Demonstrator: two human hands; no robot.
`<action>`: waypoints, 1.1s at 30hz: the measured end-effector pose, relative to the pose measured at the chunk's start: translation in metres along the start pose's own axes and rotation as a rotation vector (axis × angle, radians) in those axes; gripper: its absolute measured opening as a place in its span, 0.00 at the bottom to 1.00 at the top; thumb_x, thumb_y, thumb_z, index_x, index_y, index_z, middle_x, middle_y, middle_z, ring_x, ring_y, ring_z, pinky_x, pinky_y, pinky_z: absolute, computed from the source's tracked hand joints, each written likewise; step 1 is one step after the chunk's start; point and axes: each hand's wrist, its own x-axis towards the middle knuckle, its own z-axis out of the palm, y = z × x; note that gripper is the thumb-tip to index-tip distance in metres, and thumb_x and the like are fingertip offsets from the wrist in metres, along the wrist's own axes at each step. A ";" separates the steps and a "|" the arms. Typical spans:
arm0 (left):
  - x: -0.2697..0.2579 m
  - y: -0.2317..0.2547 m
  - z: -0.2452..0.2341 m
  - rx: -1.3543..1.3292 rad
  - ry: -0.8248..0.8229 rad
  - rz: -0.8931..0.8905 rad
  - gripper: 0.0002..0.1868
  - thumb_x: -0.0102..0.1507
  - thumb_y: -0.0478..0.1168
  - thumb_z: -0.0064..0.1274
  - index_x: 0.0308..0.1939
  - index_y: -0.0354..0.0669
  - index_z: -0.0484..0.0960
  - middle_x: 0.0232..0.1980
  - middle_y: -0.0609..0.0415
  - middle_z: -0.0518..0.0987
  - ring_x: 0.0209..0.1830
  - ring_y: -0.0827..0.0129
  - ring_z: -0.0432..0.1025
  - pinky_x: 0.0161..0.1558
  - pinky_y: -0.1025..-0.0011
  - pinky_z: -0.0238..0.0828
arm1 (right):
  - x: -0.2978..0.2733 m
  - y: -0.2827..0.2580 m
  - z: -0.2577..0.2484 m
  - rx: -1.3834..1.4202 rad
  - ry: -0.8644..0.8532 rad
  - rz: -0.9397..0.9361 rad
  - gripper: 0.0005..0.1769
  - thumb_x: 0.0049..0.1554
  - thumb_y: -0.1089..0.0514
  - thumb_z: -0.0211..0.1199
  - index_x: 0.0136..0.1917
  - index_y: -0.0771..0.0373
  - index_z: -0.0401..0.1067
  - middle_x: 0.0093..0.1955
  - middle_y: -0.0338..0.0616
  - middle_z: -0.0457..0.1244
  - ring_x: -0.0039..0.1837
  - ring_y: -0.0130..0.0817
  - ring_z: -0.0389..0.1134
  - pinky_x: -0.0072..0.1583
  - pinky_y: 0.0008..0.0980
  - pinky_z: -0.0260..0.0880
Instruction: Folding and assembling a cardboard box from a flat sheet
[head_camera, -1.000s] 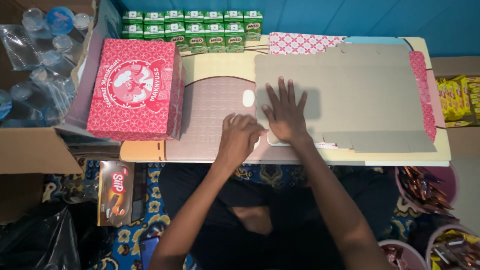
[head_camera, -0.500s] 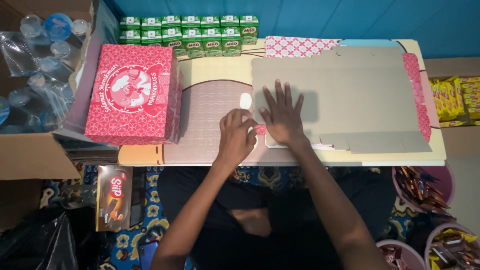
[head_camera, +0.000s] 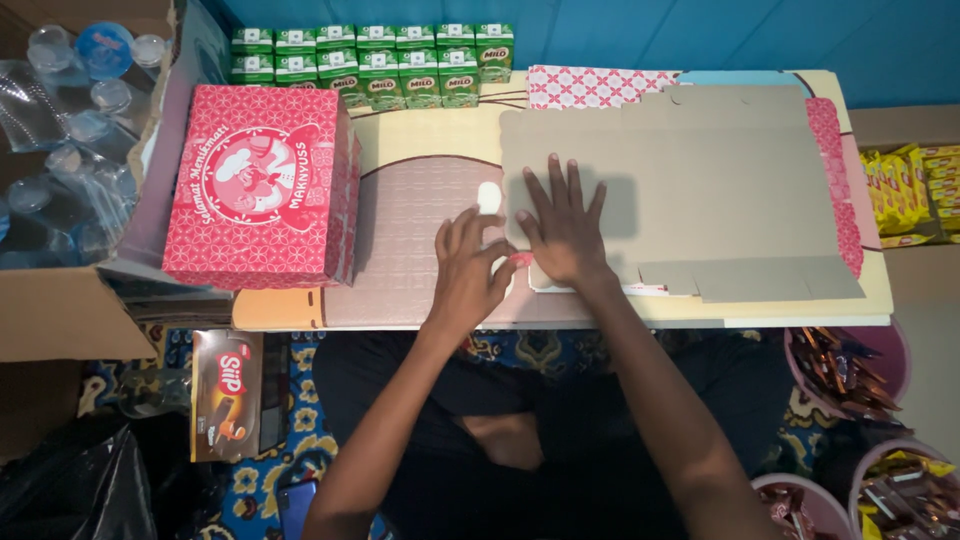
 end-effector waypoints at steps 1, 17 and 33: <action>0.002 0.000 0.001 0.000 -0.001 0.000 0.05 0.60 0.43 0.62 0.38 0.50 0.84 0.62 0.55 0.70 0.74 0.46 0.55 0.70 0.38 0.44 | 0.000 0.000 0.000 0.000 0.000 0.001 0.35 0.69 0.33 0.29 0.86 0.40 0.38 0.88 0.46 0.28 0.87 0.53 0.28 0.77 0.74 0.30; 0.006 0.003 -0.005 -0.010 -0.197 -0.002 0.23 0.68 0.47 0.52 0.68 0.58 0.74 0.79 0.59 0.64 0.83 0.51 0.45 0.73 0.29 0.35 | -0.041 0.069 -0.065 0.908 0.126 -0.038 0.23 0.67 0.43 0.50 0.71 0.47 0.68 0.68 0.40 0.64 0.72 0.44 0.64 0.72 0.48 0.61; 0.005 0.004 0.001 -0.053 -0.086 0.108 0.26 0.62 0.49 0.59 0.65 0.58 0.77 0.72 0.58 0.71 0.78 0.49 0.56 0.72 0.31 0.37 | -0.114 0.106 -0.064 0.138 0.168 -0.378 0.27 0.49 0.55 0.73 0.61 0.63 0.75 0.64 0.49 0.67 0.68 0.52 0.67 0.67 0.46 0.68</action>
